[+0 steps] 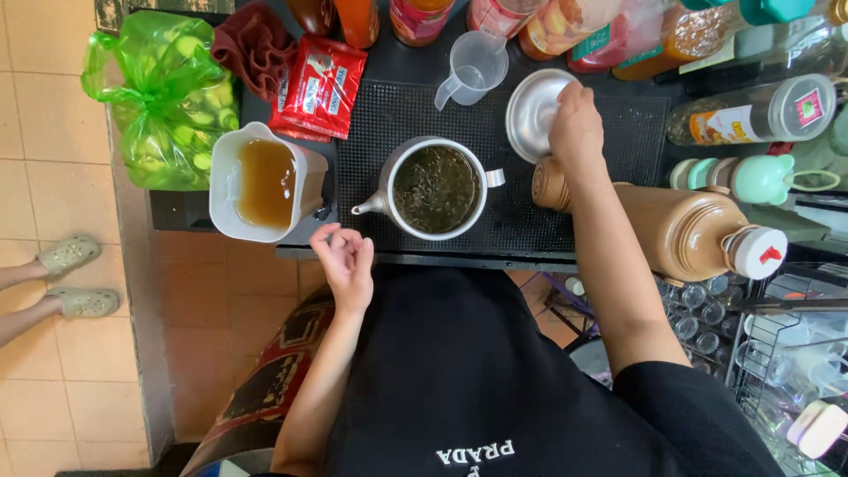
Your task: The person pours a brown liquid from a thermos into a metal teapot containing tea leaves, then stirs the mixture with a wire whisk. They add water from a dispenser into a measuring cup and pour it into the teapot, cover it with a lid, and shake the teapot.
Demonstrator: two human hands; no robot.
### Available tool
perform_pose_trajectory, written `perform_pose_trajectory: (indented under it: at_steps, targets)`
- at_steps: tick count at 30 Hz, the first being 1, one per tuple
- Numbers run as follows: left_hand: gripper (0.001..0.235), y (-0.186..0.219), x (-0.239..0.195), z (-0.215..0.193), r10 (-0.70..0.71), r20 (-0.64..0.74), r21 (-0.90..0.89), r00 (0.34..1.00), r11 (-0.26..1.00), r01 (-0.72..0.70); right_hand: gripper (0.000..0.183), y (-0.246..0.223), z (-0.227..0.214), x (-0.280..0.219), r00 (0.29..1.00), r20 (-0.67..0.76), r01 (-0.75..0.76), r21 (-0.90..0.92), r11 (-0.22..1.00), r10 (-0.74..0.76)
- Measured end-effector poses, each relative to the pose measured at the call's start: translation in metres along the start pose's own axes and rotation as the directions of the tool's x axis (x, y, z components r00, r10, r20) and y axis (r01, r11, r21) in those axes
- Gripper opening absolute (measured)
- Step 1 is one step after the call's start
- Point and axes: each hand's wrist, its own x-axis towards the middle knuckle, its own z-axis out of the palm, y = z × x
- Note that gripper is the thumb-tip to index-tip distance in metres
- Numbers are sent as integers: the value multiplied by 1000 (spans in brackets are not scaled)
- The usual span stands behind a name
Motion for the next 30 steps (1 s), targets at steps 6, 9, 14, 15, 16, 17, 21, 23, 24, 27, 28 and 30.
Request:
perform_pose_trajectory:
  at_steps: [6,9,14,15,16,17,21,23,24,27,28,30]
  targets:
    - [49,3,-5,2,21,45,59,999,998,-23,42,-33,-58,-8,969,-226,131,129,983,-99]
    - [50,7,-7,7,37,47,45,998,998,-39,42,-52,-91,-22,947,-300,174,181,968,-114]
    - [48,5,-14,11,25,26,26,999,999,-25,34,-126,-155,-54,951,-243,266,331,905,-191]
    - [47,3,-8,10,15,10,26,1000,1000,-16,28,-143,-159,-55,939,-213,331,357,874,-269]
    - [47,6,0,11,42,-3,24,999,999,-42,28,-167,-161,-57,929,-229,359,355,863,-292]
    - [47,10,-2,11,33,6,16,999,999,-33,24,-186,-163,-69,919,-160,395,360,845,-361]
    - [48,26,-2,18,71,38,-10,997,997,-71,20,-222,-138,-98,842,-2,522,256,814,-539]
    - [48,29,-3,19,76,39,-14,996,997,-75,20,-224,-133,-100,850,54,496,251,831,-524]
    - [48,30,-3,20,80,41,-19,996,997,-79,21,-225,-131,-102,856,108,469,243,849,-505]
    - [46,26,-6,19,68,60,-5,996,998,-68,19,-230,-131,-108,847,160,457,268,848,-507]
    - [46,25,-6,20,67,64,-4,996,998,-67,19,-232,-130,-112,849,159,454,269,850,-504]
    - [46,24,-7,22,38,70,-10,997,999,-37,18,-237,-126,-119,852,143,446,307,841,-504]
